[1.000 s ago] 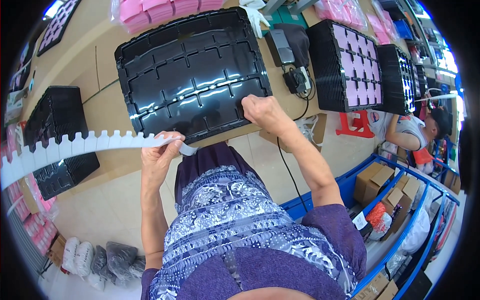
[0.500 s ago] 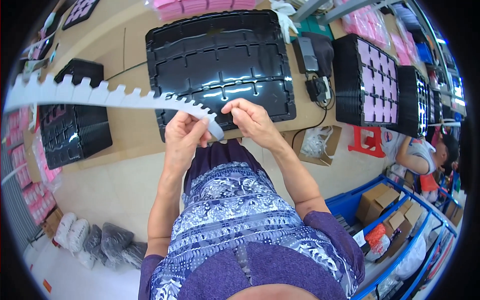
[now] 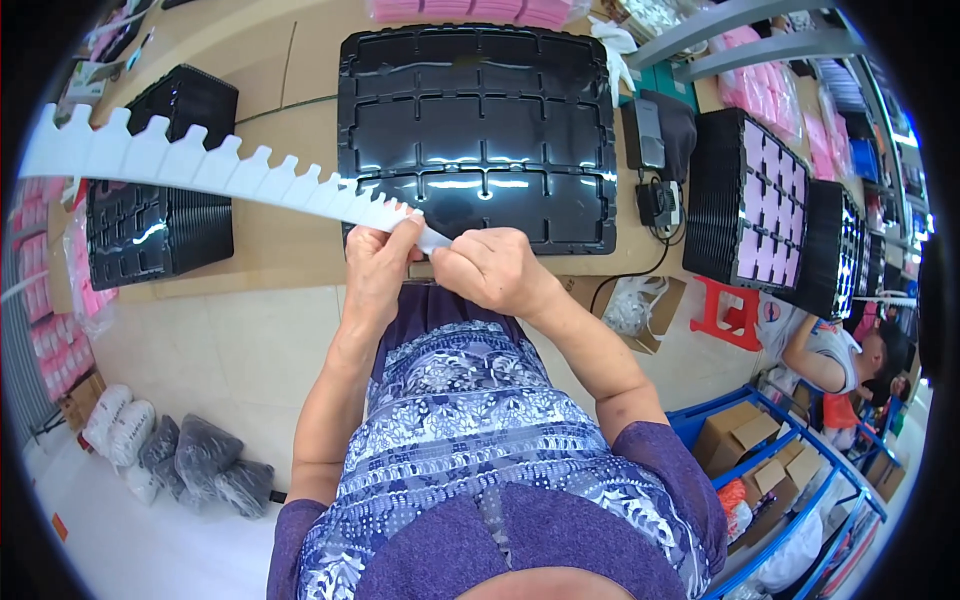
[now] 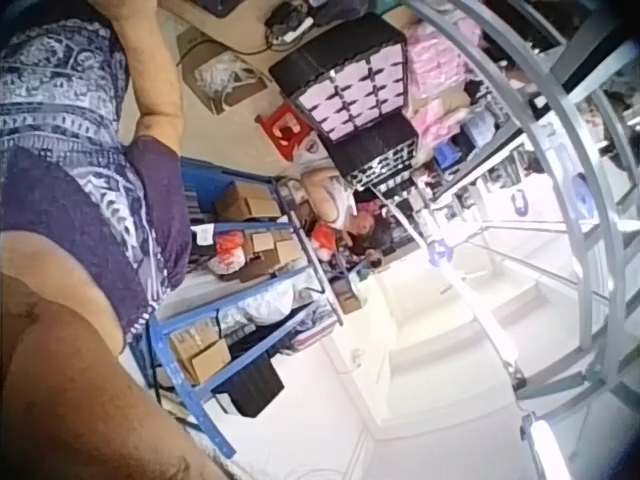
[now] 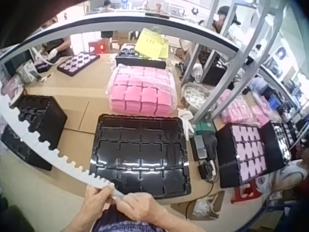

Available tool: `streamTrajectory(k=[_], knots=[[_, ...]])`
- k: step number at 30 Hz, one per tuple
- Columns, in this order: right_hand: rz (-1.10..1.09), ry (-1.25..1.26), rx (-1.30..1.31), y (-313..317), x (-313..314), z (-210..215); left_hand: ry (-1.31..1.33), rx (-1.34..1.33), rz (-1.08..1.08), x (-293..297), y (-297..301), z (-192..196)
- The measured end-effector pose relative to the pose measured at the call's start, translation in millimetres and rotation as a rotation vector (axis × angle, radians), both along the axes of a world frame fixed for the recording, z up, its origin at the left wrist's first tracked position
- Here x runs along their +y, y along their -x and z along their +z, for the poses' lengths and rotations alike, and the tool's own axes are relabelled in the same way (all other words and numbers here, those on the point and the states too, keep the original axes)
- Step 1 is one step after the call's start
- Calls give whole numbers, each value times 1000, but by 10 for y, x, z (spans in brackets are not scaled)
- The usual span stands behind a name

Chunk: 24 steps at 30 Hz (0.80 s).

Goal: The person places pink foam blocks into a black plastic divider tray by hand.

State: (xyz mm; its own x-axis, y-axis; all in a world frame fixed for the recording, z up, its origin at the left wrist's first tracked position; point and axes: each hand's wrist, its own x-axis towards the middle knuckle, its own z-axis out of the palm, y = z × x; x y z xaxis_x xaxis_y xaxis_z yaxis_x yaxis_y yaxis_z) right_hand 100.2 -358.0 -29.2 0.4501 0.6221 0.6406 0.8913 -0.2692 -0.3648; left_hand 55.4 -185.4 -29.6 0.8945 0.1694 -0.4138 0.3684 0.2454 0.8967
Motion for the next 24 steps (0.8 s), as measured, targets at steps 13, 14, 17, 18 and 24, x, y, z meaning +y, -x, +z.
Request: streamTrajectory(k=[13,14,17,18,24], knots=[[-162,261,562,-329,645,-591,-982,43,-388,1274,682,-332],[-222,363,447,-321,686,-624,-815,91,-488,1153,589,-288],[-255,407,510,-332,738,-607,-731,-73,-312,865,436,-316],[-259,401,538,-352,739,-578,-727,-72,-309,879,416,-334],[-284,466,408,-328,808,-616,-540,74,-287,932,421,-432]])
